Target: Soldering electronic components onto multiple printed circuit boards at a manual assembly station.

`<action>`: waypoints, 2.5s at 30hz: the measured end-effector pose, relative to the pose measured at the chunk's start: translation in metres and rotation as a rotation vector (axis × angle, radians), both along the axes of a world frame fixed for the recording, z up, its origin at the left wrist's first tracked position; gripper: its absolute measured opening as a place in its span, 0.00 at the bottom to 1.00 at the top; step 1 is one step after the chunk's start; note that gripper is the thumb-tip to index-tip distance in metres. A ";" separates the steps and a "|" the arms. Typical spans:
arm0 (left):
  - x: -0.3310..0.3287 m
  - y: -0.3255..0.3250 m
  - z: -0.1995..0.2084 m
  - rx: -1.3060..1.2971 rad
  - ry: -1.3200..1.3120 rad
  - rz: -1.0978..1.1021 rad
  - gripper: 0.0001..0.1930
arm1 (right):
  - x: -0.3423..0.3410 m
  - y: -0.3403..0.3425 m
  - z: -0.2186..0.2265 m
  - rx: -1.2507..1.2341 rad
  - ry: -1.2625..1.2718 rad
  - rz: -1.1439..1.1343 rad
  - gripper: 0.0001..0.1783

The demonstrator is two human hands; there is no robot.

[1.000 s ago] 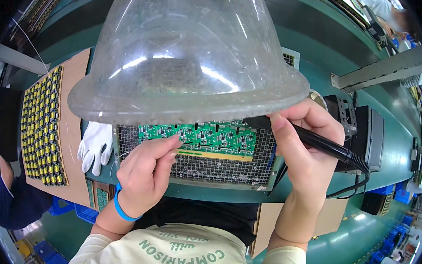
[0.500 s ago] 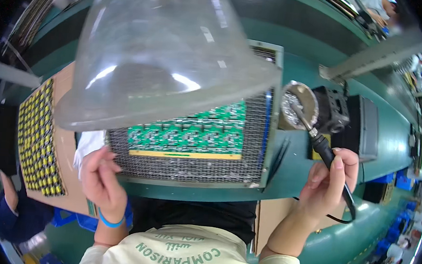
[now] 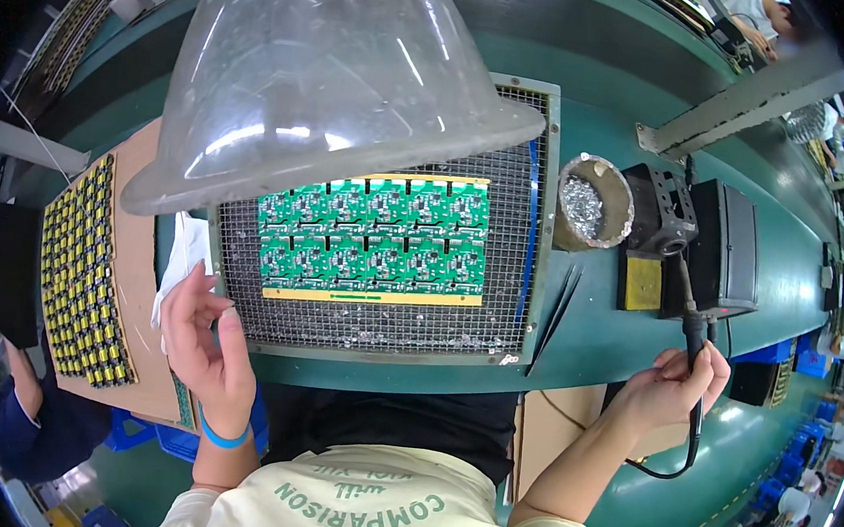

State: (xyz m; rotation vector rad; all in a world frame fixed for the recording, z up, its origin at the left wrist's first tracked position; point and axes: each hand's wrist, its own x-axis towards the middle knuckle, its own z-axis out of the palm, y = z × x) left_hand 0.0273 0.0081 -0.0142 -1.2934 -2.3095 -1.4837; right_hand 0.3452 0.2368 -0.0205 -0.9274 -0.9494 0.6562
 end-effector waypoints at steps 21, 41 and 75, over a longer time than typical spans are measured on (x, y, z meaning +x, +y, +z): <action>-0.001 0.017 0.006 -0.142 -0.167 -0.094 0.34 | -0.108 -0.057 0.042 -0.467 -0.434 0.769 0.16; 0.002 -0.002 0.022 0.087 -0.441 -0.240 0.28 | -0.116 -0.055 0.035 -0.510 0.035 1.099 0.19; -0.004 -0.067 0.028 0.218 0.132 -0.043 0.27 | -0.003 -0.032 0.062 -0.155 -0.318 0.719 0.34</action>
